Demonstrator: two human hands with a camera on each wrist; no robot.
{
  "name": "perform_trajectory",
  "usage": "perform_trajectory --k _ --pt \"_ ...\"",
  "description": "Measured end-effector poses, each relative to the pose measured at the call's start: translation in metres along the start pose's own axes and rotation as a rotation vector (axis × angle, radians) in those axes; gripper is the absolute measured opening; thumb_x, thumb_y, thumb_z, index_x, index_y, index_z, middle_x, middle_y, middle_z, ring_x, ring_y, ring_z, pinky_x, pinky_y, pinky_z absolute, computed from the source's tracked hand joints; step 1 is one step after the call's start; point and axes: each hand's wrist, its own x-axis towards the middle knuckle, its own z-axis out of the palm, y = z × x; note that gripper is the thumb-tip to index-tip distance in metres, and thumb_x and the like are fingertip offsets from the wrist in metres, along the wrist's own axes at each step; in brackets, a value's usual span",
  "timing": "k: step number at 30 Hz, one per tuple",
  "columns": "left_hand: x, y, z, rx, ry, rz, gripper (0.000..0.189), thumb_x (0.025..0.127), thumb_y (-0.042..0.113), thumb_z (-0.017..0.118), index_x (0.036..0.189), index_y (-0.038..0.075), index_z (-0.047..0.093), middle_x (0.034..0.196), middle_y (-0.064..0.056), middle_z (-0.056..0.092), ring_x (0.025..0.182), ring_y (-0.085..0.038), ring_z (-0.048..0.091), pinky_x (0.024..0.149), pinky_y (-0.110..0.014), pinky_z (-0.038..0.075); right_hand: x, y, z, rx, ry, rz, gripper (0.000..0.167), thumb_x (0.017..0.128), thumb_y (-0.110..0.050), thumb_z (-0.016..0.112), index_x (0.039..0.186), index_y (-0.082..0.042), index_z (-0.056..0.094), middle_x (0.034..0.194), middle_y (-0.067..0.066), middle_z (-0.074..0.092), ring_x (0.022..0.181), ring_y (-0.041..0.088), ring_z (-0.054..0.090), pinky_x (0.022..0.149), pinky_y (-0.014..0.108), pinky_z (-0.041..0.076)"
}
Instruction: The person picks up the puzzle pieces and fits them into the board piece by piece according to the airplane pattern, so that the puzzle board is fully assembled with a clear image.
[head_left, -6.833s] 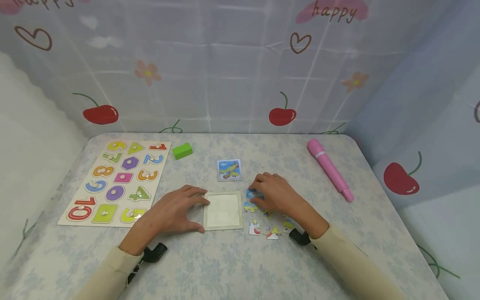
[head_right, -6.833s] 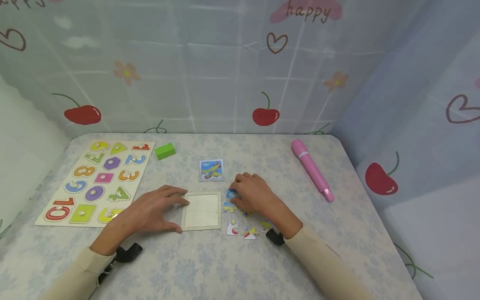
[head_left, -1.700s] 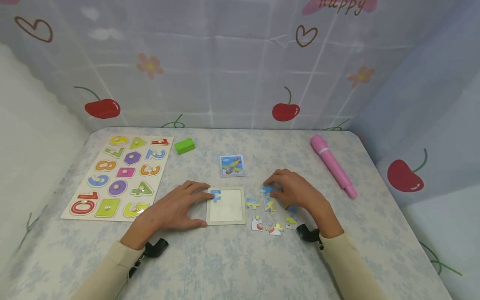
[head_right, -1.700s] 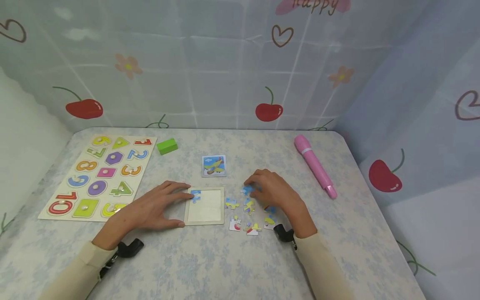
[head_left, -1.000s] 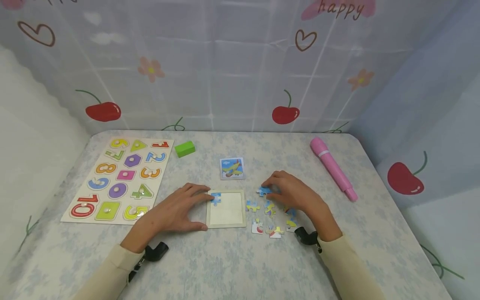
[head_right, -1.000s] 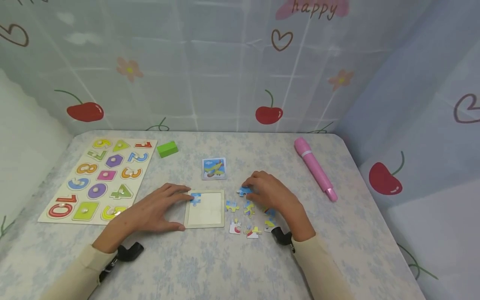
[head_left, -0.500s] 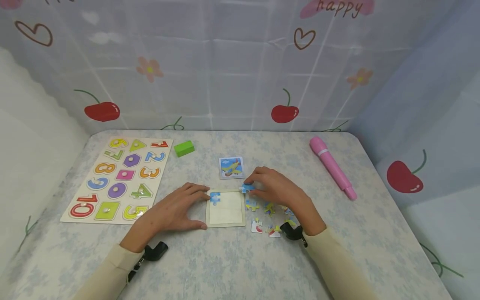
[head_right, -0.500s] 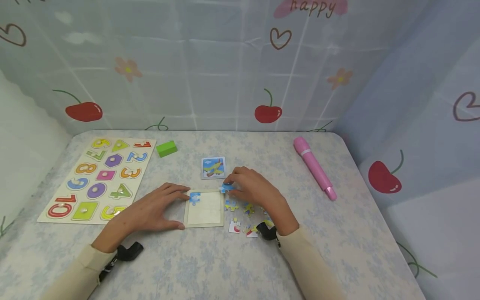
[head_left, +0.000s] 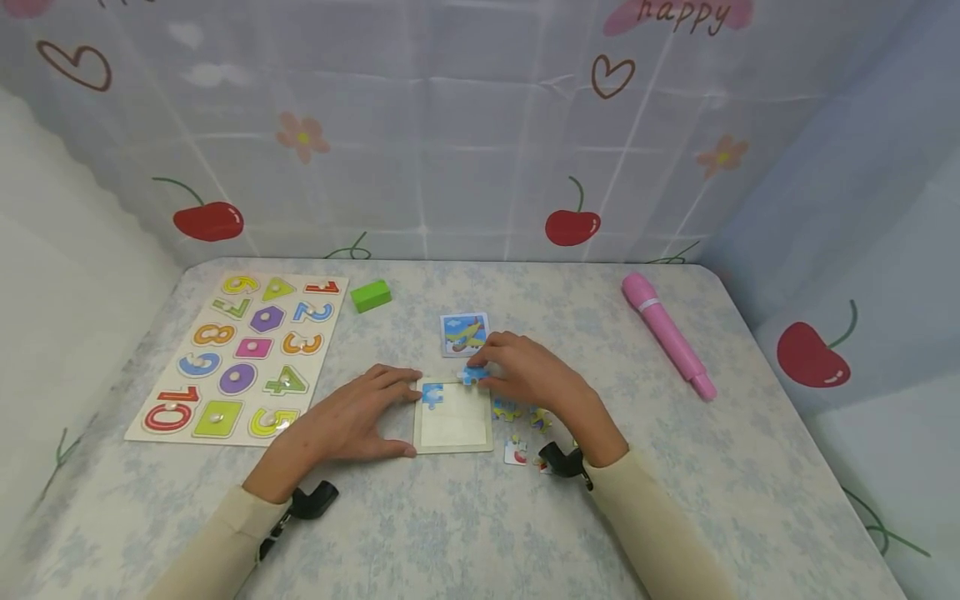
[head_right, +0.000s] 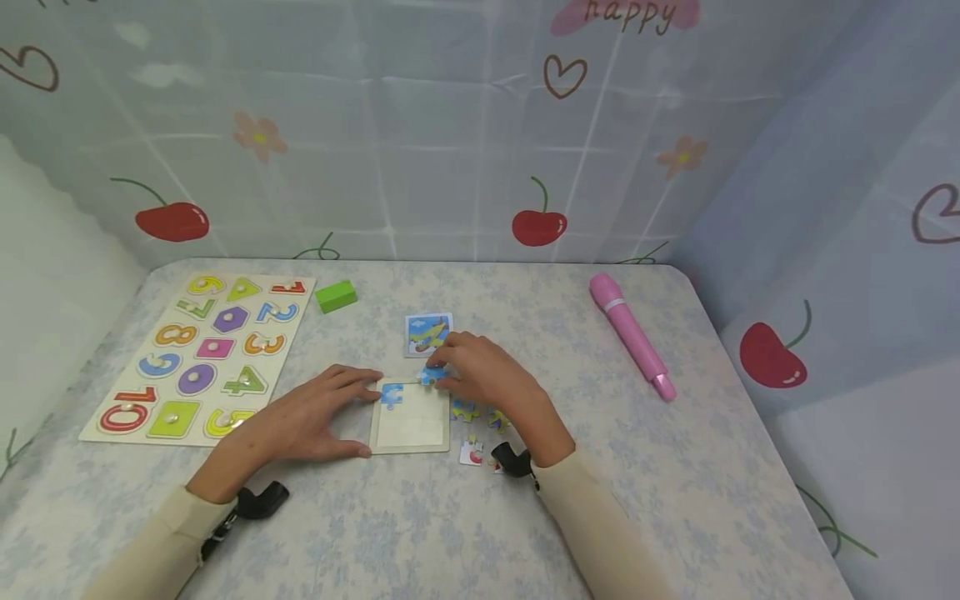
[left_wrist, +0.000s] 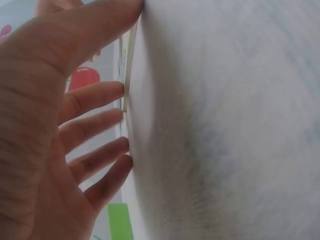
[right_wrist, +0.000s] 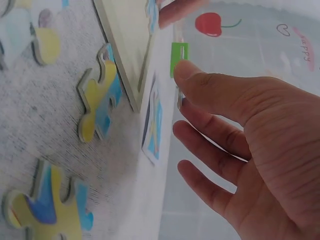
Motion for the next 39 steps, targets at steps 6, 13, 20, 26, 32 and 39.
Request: perform_trajectory --k 6,13,20,26,32,39 --pt "0.001 0.0 0.0 0.007 -0.01 0.001 0.077 0.084 0.055 0.09 0.143 0.011 0.068 0.161 -0.003 0.051 0.144 -0.026 0.049 0.117 -0.049 0.047 0.002 0.0 0.008 -0.021 -0.005 -0.02 0.033 0.098 -0.022 0.082 0.129 -0.011 0.078 0.123 0.005 0.07 0.109 0.022 0.066 0.096 0.038 0.058" --pt "0.002 0.0 0.0 0.023 -0.007 0.02 0.077 0.084 0.055 0.089 0.143 0.01 0.067 0.16 -0.005 0.052 0.142 -0.026 0.05 0.115 -0.048 0.048 0.005 -0.004 0.017 -0.018 -0.014 -0.05 0.034 0.098 -0.023 0.082 0.13 -0.012 0.078 0.126 0.005 0.07 0.115 0.023 0.067 0.099 0.04 0.057" --pt "0.001 0.001 0.0 0.023 0.003 0.026 0.076 0.084 0.054 0.09 0.142 0.01 0.067 0.158 -0.006 0.053 0.14 -0.027 0.051 0.113 -0.05 0.05 0.007 -0.009 0.024 -0.006 -0.013 -0.082 0.033 0.098 -0.024 0.082 0.129 -0.012 0.078 0.127 0.006 0.069 0.119 0.025 0.067 0.099 0.039 0.057" --pt "0.001 0.001 0.0 0.033 -0.004 0.014 0.077 0.084 0.055 0.089 0.143 0.011 0.067 0.159 -0.005 0.052 0.142 -0.026 0.05 0.114 -0.048 0.049 0.009 -0.01 0.028 -0.032 0.005 -0.114 0.031 0.098 -0.025 0.083 0.126 -0.013 0.08 0.122 0.005 0.07 0.119 0.025 0.067 0.098 0.038 0.058" --pt "0.001 0.002 0.0 0.041 -0.008 0.009 0.076 0.084 0.055 0.089 0.143 0.011 0.067 0.159 -0.005 0.052 0.142 -0.026 0.049 0.114 -0.047 0.049 0.011 -0.011 0.031 -0.041 0.006 -0.128 0.028 0.097 -0.024 0.083 0.123 -0.014 0.081 0.12 0.004 0.072 0.123 0.026 0.066 0.101 0.039 0.057" --pt "0.002 0.002 0.0 0.038 -0.011 0.001 0.076 0.084 0.055 0.089 0.142 0.012 0.067 0.159 -0.004 0.052 0.142 -0.025 0.049 0.115 -0.047 0.049 0.012 -0.011 0.032 -0.065 0.023 -0.156 0.025 0.098 -0.024 0.082 0.121 -0.014 0.082 0.12 0.003 0.073 0.128 0.027 0.066 0.105 0.04 0.056"
